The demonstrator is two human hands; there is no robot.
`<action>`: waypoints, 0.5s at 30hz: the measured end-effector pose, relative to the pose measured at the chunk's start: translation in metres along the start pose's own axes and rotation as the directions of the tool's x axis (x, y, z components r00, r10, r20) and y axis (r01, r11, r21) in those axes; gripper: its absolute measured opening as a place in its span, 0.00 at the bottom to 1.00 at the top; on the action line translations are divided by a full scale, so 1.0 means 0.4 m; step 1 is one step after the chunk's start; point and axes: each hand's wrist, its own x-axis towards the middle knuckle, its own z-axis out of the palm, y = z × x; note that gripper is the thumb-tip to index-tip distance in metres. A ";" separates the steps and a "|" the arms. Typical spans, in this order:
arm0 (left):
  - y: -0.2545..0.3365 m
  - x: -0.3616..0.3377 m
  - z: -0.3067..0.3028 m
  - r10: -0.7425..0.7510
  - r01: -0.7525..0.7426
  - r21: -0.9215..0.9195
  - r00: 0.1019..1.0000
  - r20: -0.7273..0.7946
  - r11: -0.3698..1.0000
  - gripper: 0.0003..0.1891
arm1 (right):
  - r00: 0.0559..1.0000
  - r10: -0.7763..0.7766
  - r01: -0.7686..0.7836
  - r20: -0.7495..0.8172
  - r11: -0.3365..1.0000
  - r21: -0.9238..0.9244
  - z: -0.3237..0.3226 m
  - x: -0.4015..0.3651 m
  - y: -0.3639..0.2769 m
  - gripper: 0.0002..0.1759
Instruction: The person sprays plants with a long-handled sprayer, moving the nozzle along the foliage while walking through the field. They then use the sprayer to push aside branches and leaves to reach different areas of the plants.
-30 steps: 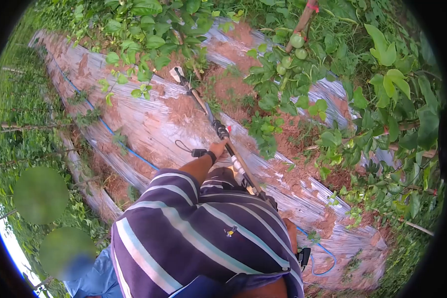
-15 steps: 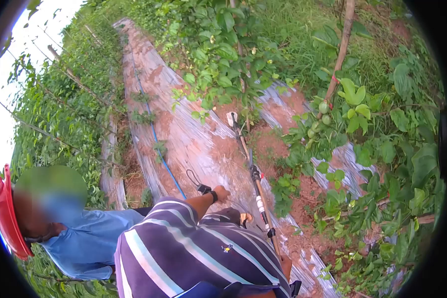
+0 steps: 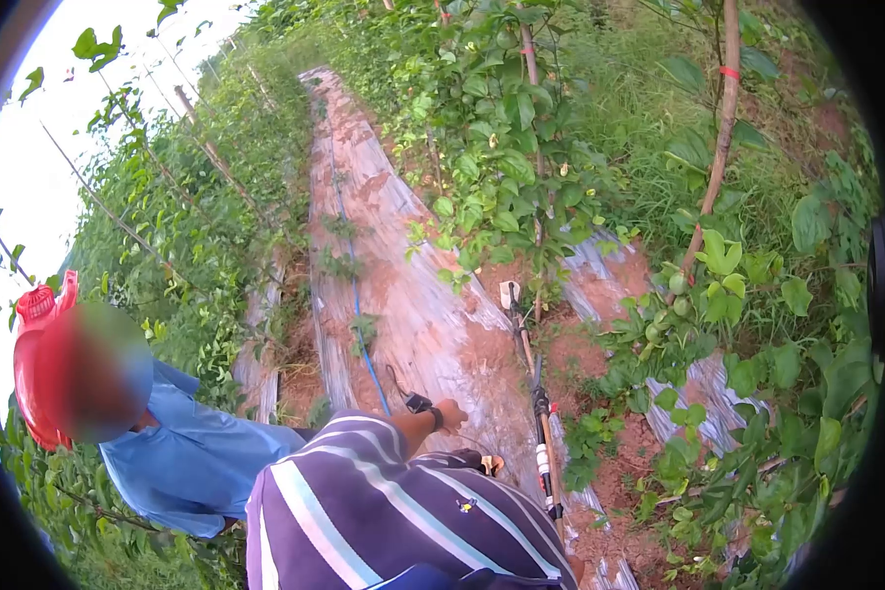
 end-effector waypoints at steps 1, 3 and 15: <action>-0.023 0.071 -0.004 0.192 -0.206 0.233 0.978 0.083 0.950 0.13 | 1.000 -0.006 0.006 -0.017 1.000 -0.016 0.005 0.008 0.002 0.24; -0.007 0.121 -0.001 0.280 -0.344 0.384 0.936 0.213 0.857 0.14 | 0.998 -0.017 0.015 -0.059 0.999 -0.028 0.013 0.009 -0.005 0.23; 0.171 0.123 0.060 0.042 -0.036 -0.031 0.977 0.208 0.999 0.09 | 0.982 0.112 -0.118 -0.152 0.993 -0.028 0.052 -0.102 -0.270 0.14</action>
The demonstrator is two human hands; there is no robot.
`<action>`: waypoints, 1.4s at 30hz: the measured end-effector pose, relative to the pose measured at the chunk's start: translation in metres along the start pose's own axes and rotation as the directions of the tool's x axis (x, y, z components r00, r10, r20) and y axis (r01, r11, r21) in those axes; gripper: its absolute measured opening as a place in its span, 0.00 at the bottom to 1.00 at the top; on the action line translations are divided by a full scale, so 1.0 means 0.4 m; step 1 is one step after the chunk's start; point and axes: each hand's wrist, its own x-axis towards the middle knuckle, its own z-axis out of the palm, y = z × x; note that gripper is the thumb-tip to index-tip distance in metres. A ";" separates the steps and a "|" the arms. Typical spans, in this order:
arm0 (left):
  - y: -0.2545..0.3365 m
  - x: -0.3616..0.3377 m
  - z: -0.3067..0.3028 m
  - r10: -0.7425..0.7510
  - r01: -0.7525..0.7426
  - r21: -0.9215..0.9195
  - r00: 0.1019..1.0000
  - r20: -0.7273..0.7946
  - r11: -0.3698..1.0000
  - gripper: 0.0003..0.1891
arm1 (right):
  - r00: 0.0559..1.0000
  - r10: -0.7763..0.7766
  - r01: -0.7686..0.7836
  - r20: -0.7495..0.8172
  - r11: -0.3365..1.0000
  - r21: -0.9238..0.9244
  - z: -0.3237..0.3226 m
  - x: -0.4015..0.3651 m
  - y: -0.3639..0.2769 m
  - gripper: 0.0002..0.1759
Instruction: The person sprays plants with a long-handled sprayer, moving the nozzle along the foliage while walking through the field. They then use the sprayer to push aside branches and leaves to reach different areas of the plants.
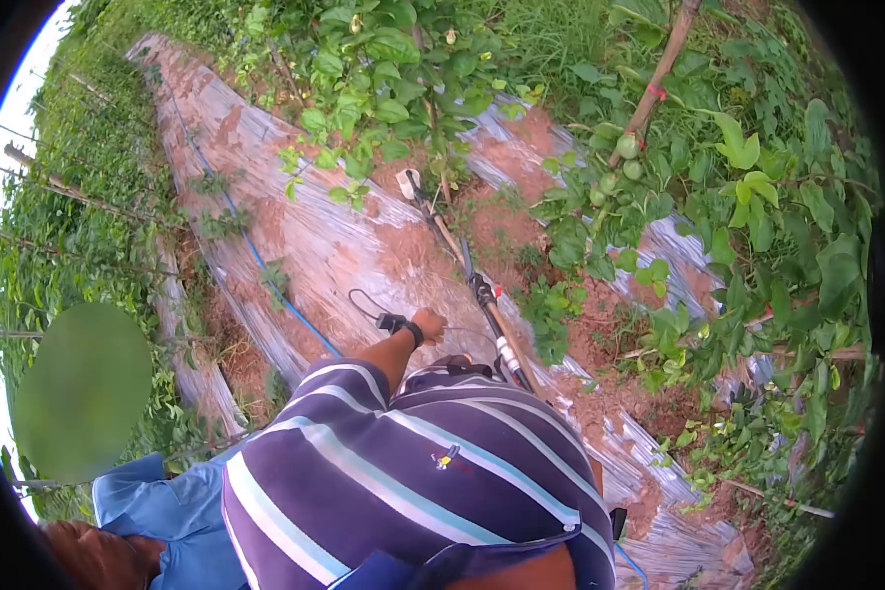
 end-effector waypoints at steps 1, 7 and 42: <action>-0.010 0.009 0.004 -0.017 0.017 -0.001 1.000 0.014 1.000 0.09 | 1.000 0.012 -0.012 -0.006 1.000 0.007 0.005 -0.010 -0.019 0.14; -0.052 0.089 0.022 0.057 -0.069 0.170 0.995 0.077 0.983 0.14 | 0.996 0.070 -0.068 -0.056 0.997 0.034 0.038 -0.052 -0.106 0.13; -0.105 0.365 0.268 0.070 0.087 0.746 0.982 -0.177 0.661 0.14 | 0.942 0.128 -0.228 0.309 0.922 0.313 0.256 -0.166 0.063 0.14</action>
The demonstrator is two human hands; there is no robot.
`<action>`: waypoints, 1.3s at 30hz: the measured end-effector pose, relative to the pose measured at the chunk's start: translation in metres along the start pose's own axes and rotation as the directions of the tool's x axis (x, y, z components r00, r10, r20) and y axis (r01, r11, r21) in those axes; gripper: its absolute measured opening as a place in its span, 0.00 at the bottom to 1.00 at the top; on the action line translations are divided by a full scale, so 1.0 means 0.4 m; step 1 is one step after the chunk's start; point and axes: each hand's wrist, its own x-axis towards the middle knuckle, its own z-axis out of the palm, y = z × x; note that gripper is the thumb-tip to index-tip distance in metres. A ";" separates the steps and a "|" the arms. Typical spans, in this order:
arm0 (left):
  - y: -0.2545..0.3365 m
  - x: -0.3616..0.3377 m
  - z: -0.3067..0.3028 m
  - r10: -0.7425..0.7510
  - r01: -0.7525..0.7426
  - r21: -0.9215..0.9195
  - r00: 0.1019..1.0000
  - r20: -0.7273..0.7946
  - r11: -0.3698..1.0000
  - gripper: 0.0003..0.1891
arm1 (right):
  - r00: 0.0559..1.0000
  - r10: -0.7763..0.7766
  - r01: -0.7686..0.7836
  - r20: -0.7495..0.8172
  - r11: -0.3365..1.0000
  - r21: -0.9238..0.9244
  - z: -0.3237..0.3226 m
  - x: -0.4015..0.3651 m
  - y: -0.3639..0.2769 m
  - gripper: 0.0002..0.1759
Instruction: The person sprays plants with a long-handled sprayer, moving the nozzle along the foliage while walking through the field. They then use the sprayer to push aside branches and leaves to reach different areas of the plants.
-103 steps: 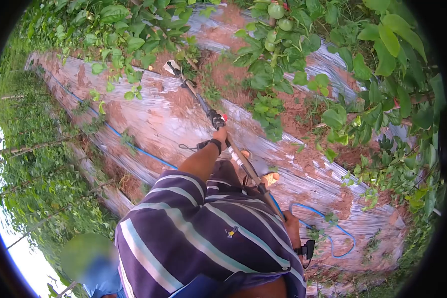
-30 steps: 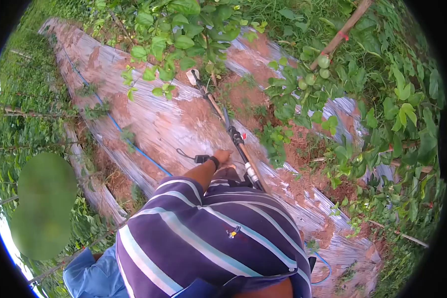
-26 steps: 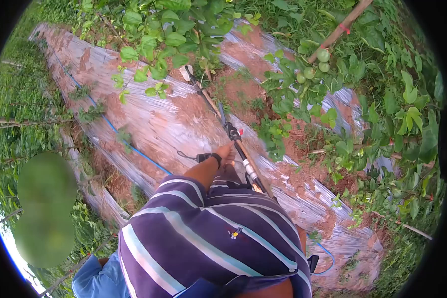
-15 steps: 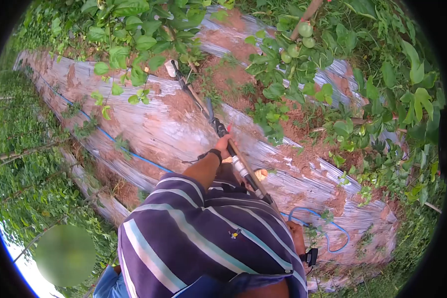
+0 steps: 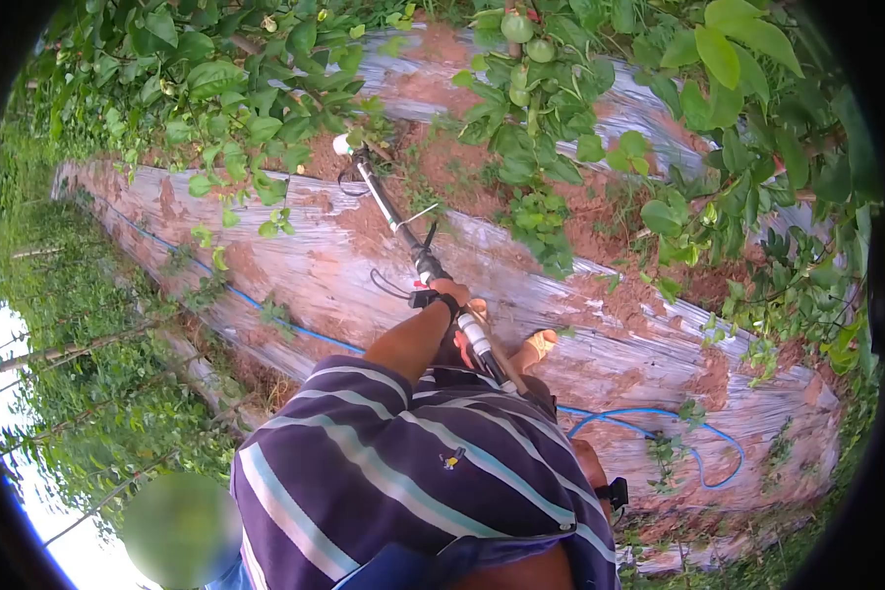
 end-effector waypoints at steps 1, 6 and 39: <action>-0.008 0.016 0.024 -0.008 0.016 0.092 0.996 -0.090 0.996 0.15 | 0.992 0.124 -0.124 0.039 0.992 0.004 -0.003 -0.001 0.011 0.14; -0.025 -0.009 0.006 -0.008 0.026 0.060 0.962 -0.274 0.998 0.17 | 0.998 0.061 -0.061 0.011 0.926 0.373 -0.015 0.023 0.048 0.21; -0.002 -0.168 -0.226 0.314 0.450 -0.893 0.850 0.423 -0.014 0.11 | 0.898 0.000 -0.129 -0.441 0.956 -0.262 0.043 -0.041 -0.362 0.11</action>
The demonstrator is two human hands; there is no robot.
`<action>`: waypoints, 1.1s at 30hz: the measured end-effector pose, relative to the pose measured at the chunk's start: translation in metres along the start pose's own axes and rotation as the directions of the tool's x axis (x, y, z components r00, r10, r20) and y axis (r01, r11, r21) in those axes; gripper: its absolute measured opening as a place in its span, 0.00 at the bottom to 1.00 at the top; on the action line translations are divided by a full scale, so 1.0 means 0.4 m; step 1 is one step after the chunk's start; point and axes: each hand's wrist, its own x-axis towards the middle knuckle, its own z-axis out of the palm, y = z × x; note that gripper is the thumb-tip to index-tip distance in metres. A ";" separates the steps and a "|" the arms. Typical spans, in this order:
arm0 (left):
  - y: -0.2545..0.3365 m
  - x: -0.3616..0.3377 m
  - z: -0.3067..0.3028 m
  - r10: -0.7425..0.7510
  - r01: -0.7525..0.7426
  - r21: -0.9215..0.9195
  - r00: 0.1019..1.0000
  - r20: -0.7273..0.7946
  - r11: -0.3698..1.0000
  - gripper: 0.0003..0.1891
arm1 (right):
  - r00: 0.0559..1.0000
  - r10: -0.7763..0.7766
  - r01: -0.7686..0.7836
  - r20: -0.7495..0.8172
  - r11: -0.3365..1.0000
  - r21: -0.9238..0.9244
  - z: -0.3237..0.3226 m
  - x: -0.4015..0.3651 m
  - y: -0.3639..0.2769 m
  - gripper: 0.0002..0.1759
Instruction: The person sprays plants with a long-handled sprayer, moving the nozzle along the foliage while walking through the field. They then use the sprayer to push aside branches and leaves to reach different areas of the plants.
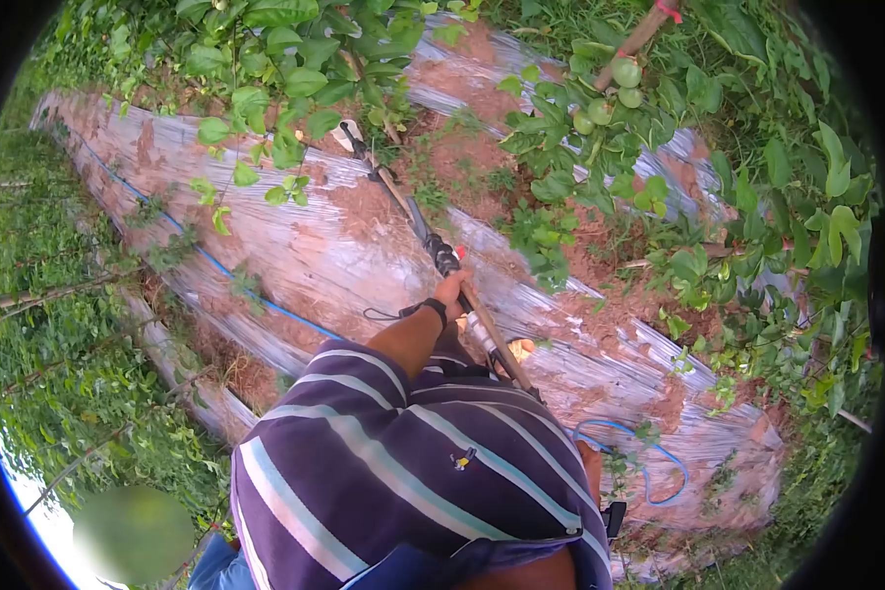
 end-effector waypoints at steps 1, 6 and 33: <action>0.002 0.001 -0.007 -0.004 0.004 -0.001 1.000 0.002 1.000 0.11 | 0.999 0.028 -0.028 0.019 1.000 0.000 0.001 -0.003 -0.008 0.11; 0.024 -0.024 -0.002 0.015 -0.009 -0.076 0.996 0.083 0.997 0.10 | 1.000 -0.001 0.002 -0.027 1.000 0.017 0.020 -0.004 -0.005 0.11; -0.001 -0.019 0.016 0.044 -0.045 -0.007 0.996 -0.074 0.999 0.10 | 0.998 -0.028 0.032 -0.048 0.996 0.086 0.071 0.008 0.094 0.12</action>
